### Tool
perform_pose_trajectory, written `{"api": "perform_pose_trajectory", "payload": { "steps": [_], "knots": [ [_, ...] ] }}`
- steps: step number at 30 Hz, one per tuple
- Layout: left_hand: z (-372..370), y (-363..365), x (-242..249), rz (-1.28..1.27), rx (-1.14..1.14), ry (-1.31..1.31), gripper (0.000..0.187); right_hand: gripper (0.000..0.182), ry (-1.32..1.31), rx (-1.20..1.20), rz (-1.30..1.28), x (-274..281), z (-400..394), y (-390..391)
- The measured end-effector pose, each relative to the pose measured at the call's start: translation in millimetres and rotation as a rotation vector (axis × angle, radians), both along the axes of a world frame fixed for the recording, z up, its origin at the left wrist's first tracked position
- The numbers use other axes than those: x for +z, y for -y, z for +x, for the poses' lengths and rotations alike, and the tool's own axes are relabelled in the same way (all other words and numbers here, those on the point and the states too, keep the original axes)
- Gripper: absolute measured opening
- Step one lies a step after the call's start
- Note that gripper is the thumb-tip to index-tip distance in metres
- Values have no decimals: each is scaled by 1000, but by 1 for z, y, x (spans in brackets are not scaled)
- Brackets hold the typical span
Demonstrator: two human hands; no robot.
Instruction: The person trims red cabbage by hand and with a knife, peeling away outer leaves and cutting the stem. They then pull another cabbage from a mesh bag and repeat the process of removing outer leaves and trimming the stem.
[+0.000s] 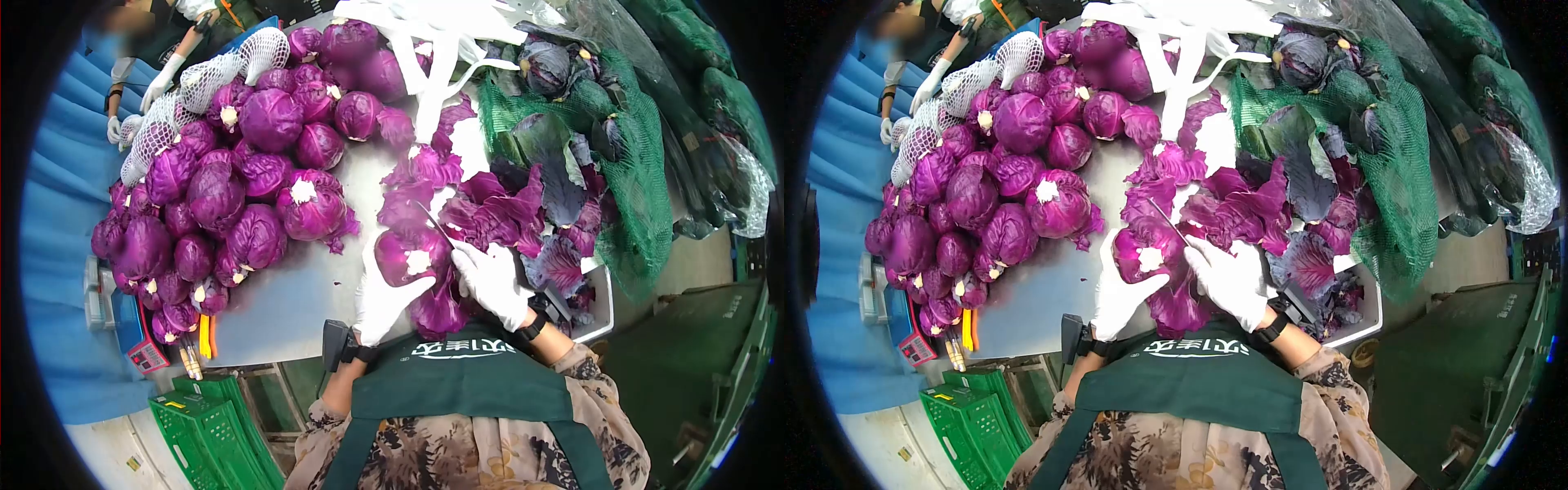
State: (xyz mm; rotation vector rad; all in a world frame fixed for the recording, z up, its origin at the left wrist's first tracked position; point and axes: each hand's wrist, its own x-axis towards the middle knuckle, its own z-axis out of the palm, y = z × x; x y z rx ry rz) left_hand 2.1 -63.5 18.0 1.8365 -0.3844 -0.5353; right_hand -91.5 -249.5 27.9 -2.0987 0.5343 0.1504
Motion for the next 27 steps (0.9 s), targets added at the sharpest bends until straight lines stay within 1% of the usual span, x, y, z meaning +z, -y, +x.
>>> {"api": "perform_pose_trajectory", "payload": {
  "steps": [2,3,4,5,6,7,9,12,13,15,16,18,19,20,23,25,26,27],
  "knots": [
    [2,2,-4,303,10,452,113,41,371,70,-427,-21,-2,4],
    [4,1,-6,271,40,459,113,41,367,69,-428,-22,-6,7],
    [4,3,-4,271,36,455,113,44,328,131,-410,-8,-6,7],
    [4,5,1,182,24,265,114,48,292,192,-391,0,-6,7],
    [4,6,4,94,12,76,114,48,291,188,-388,-1,-6,4],
    [4,6,4,100,6,76,114,51,261,206,-401,-1,-6,1],
    [4,7,2,67,32,195,115,54,227,216,-409,0,-6,-5],
    [7,5,-7,101,-5,230,113,59,244,230,-571,11,-4,-9],
    [7,4,-9,103,-8,229,113,59,242,227,-569,15,-3,-10],
    [8,5,-12,127,-10,342,109,62,237,256,-692,22,-1,-12],
    [8,5,-13,125,-17,345,109,62,236,249,-694,19,0,-13],
    [6,5,-16,48,23,290,106,63,355,198,-659,12,3,-16],
    [7,5,-19,47,36,322,107,63,380,194,-546,14,4,-16],
    [7,6,-18,47,32,322,107,63,379,191,-546,17,6,-18],
    [6,8,-17,89,49,333,107,59,328,183,-549,21,11,-23],
    [4,9,-18,137,68,403,107,50,190,143,-622,22,14,-27],
    [3,10,-18,137,68,403,107,50,190,143,-622,20,15,-27],
    [2,10,-18,136,84,394,106,49,212,130,-564,17,16,-27]
  ]
}}
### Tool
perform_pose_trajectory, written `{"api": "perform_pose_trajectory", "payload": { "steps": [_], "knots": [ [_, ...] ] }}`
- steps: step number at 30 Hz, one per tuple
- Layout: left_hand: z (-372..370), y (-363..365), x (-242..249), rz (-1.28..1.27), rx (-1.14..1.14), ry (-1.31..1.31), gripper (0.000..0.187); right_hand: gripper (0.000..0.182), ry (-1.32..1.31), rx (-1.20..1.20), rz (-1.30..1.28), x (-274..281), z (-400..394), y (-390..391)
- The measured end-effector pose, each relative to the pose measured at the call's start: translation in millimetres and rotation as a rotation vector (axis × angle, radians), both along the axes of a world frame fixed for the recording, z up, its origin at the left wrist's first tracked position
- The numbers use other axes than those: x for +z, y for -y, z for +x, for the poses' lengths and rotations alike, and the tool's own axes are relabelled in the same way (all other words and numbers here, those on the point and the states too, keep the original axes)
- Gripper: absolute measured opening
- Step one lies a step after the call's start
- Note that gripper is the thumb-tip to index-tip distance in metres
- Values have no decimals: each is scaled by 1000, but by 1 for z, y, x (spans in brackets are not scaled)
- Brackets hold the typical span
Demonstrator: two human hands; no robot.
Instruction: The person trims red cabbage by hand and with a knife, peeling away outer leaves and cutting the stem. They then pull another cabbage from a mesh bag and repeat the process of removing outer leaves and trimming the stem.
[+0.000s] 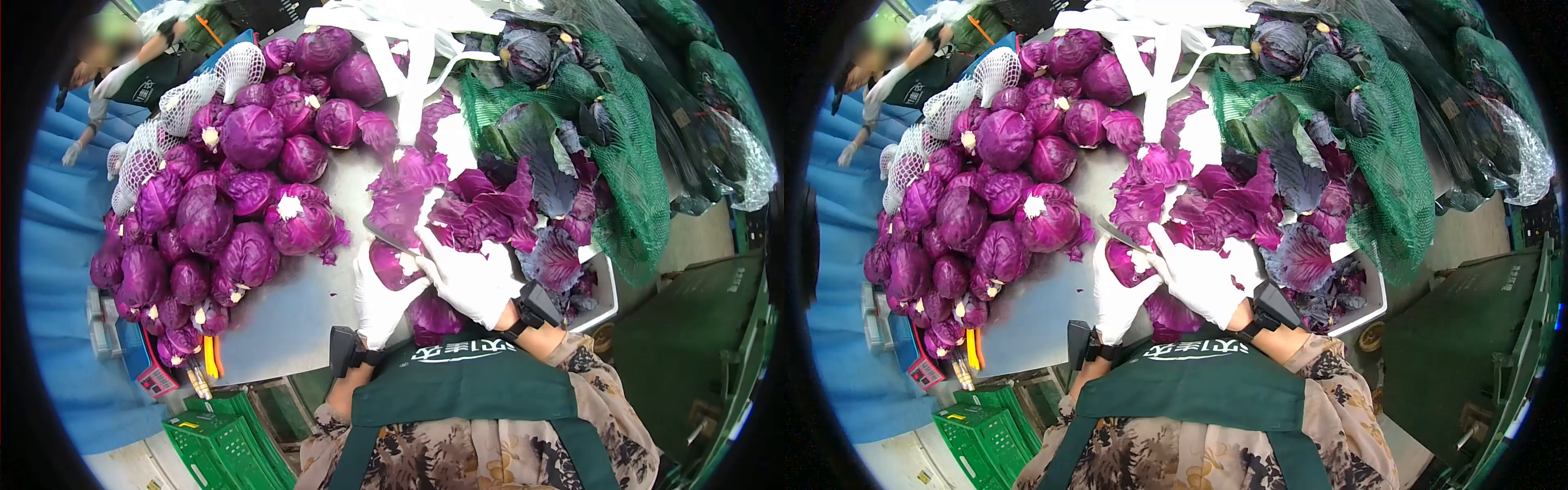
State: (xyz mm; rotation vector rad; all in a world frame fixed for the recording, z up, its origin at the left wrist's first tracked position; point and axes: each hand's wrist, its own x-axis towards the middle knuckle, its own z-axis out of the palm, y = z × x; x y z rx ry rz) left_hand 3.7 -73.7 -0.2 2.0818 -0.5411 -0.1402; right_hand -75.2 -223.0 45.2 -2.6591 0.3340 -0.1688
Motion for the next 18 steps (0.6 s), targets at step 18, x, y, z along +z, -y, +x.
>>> {"api": "perform_pose_trajectory", "payload": {
  "steps": [18],
  "knots": [
    [15,-36,18,-298,-115,-613,76,37,132,201,373,33,-3,-5]
  ]
}}
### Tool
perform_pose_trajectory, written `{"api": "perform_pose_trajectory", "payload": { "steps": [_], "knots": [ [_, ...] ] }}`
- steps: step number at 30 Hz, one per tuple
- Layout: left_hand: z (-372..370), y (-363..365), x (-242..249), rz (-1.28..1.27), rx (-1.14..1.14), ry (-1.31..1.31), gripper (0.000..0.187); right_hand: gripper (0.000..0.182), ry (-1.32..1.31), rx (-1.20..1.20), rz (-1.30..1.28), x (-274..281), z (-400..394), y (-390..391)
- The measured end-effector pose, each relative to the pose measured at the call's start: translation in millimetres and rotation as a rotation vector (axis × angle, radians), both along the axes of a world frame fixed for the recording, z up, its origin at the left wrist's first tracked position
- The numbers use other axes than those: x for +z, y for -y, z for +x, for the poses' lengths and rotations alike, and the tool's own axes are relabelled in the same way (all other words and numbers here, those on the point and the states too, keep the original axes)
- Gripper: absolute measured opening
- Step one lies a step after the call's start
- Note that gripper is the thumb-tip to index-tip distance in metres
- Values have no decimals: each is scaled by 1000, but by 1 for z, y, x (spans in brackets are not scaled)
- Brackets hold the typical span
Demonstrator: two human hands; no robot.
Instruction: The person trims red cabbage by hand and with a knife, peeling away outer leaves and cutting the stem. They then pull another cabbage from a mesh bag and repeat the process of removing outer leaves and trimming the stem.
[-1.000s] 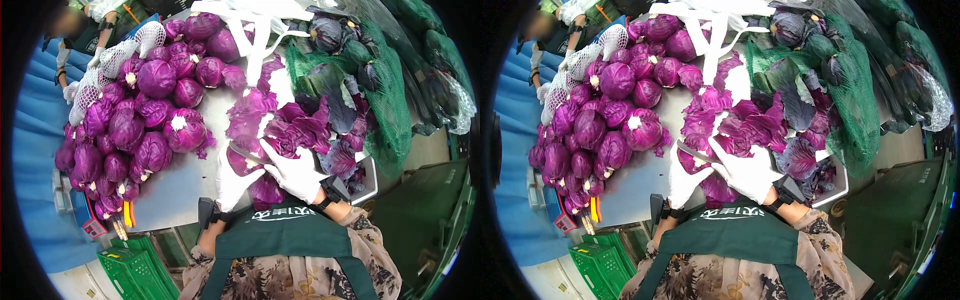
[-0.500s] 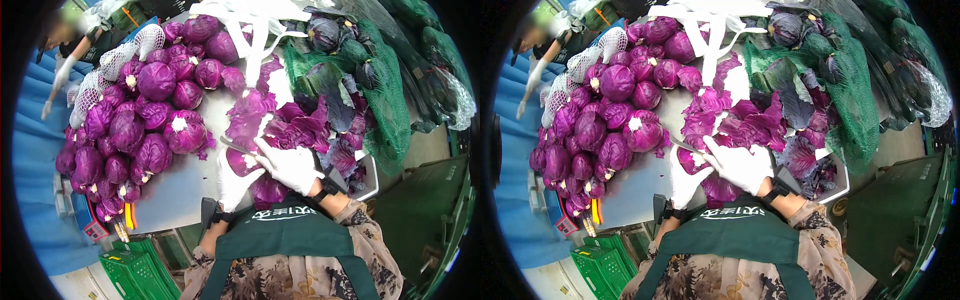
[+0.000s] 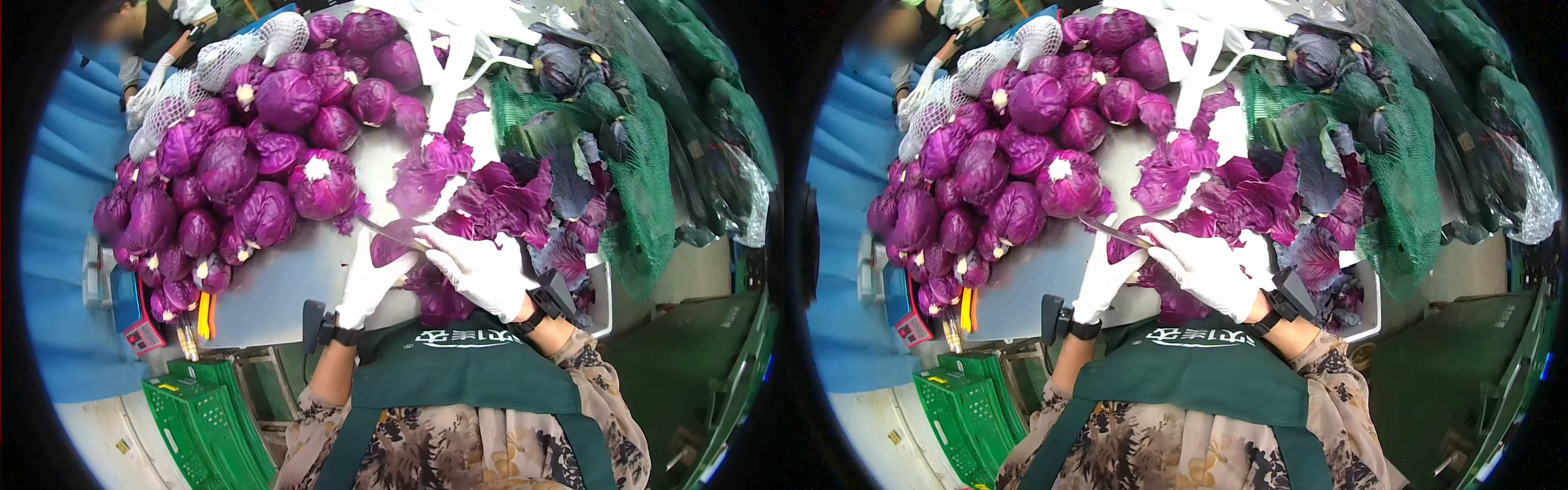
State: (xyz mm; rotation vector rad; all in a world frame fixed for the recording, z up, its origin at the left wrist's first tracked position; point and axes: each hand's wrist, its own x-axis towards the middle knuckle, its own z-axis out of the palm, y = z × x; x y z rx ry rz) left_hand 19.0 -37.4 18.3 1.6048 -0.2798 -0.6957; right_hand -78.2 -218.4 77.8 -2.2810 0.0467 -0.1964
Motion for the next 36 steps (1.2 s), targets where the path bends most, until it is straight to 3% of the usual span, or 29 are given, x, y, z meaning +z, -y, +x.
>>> {"api": "perform_pose_trajectory", "payload": {
  "steps": [1,3,5,8,10,12,13,17,18,19,21,23,24,25,26,27,29,31,36],
  "knots": [
    [-2,1,17,41,7,-82,72,36,78,13,-24,0,1,-3],
    [-1,-6,9,11,17,-97,71,35,-86,-54,333,4,6,10],
    [-3,-12,-7,-21,5,-117,70,36,70,-208,368,-30,18,38],
    [-9,-21,-24,-121,49,-9,76,38,-64,-541,851,-44,26,83],
    [-12,-19,-22,-180,76,7,78,40,-66,-619,964,-46,27,96],
    [-17,-14,-4,-179,40,-26,79,49,-7,-513,542,-42,21,95],
    [-18,-11,3,-174,3,-60,80,64,-81,-483,275,-46,16,87],
    [-16,6,4,-146,-83,155,84,71,185,-5,135,-23,-2,50],
    [-14,9,13,-81,-130,204,84,66,242,40,-90,-23,-4,44],
    [-11,12,17,-17,-178,256,84,57,-23,54,-31,-4,-9,32],
    [-5,13,6,122,-189,172,83,49,100,126,-221,-15,-6,29],
    [-3,16,9,207,-217,508,81,39,52,144,-250,-14,-3,31],
    [-2,19,6,213,-228,546,82,35,74,174,-308,-18,0,34],
    [0,19,5,215,-221,545,82,30,97,206,-366,-19,2,36],
    [1,20,6,203,-254,373,82,24,137,218,-371,-17,3,37],
    [1,20,8,189,-288,199,83,24,136,223,-370,-17,3,38],
    [-1,21,11,107,-284,207,85,25,229,287,-453,-19,3,41],
    [-1,25,23,136,-277,447,87,23,256,293,-464,-21,4,43],
    [-1,25,18,296,-269,528,94,25,252,185,-500,-26,0,40]
  ]
}}
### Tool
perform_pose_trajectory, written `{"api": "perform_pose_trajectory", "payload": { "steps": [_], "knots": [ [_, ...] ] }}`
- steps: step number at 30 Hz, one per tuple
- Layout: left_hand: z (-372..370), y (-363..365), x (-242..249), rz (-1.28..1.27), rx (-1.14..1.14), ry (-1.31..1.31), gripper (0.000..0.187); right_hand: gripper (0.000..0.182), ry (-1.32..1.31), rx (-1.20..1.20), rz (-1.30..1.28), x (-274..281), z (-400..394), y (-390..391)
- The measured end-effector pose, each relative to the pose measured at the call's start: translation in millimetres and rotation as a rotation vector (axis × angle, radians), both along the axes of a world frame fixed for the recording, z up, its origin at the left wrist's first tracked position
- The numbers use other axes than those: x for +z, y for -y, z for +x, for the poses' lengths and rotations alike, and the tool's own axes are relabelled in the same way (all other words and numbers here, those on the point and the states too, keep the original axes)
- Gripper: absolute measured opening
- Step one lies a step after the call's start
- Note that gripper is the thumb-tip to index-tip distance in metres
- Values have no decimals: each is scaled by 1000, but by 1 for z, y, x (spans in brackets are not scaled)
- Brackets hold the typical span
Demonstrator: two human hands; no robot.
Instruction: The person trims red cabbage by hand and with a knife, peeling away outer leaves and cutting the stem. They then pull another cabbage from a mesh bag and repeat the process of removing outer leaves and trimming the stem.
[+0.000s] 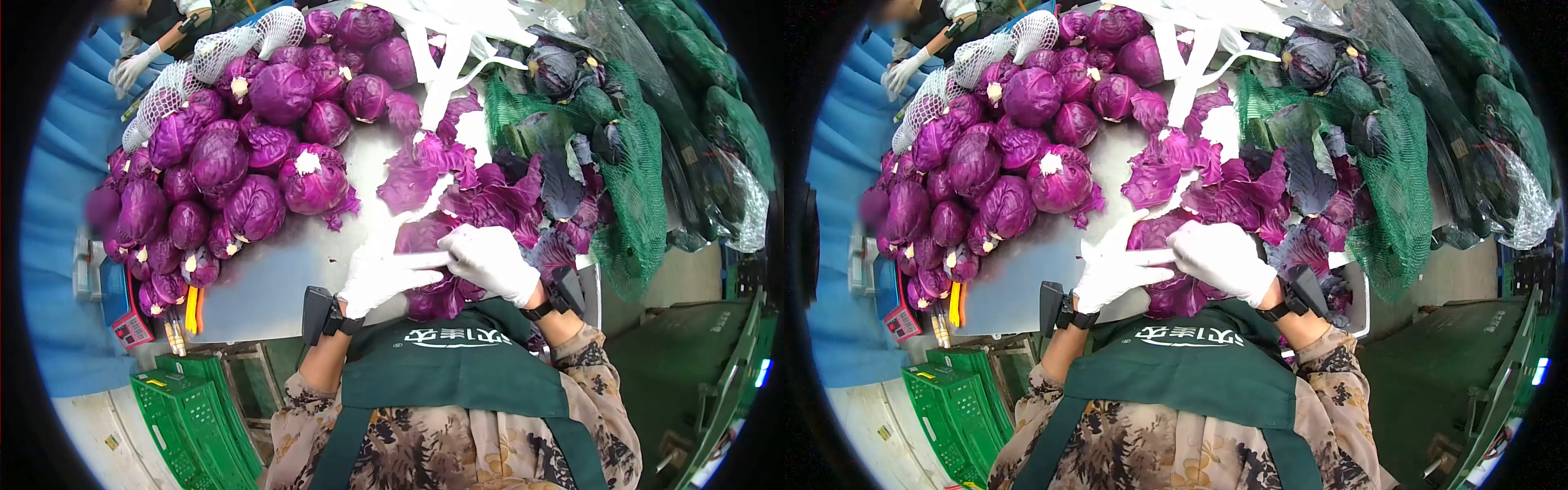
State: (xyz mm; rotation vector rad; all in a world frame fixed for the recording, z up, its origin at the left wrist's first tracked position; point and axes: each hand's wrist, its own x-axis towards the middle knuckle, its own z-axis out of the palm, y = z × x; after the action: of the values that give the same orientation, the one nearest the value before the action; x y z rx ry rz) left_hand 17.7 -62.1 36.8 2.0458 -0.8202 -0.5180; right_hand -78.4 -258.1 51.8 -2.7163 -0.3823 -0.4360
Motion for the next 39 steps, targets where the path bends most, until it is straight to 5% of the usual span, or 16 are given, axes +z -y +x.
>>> {"api": "perform_pose_trajectory", "payload": {
  "steps": [7,11,13,15,17,21,25,35,39],
  "knots": [
    [-8,4,15,28,-41,21,100,13,258,-287,535,8,23,20],
    [-8,-4,12,-28,-28,-3,101,12,191,-617,852,10,30,61],
    [-6,-4,11,-102,-55,-77,99,35,132,-504,408,18,21,56],
    [-8,4,11,-77,-52,0,95,46,-42,-270,564,26,7,12],
    [-14,9,12,-47,-55,77,91,49,-192,-185,315,31,5,-4],
    [-19,12,10,132,-108,268,83,39,-346,-107,253,22,7,0],
    [-25,17,12,316,-165,374,95,28,-342,-109,208,32,7,-2],
    [-30,22,15,366,-178,452,98,18,-382,-100,286,31,5,6],
    [-24,15,15,192,-138,381,101,15,-584,-215,783,26,5,22]
  ]
}}
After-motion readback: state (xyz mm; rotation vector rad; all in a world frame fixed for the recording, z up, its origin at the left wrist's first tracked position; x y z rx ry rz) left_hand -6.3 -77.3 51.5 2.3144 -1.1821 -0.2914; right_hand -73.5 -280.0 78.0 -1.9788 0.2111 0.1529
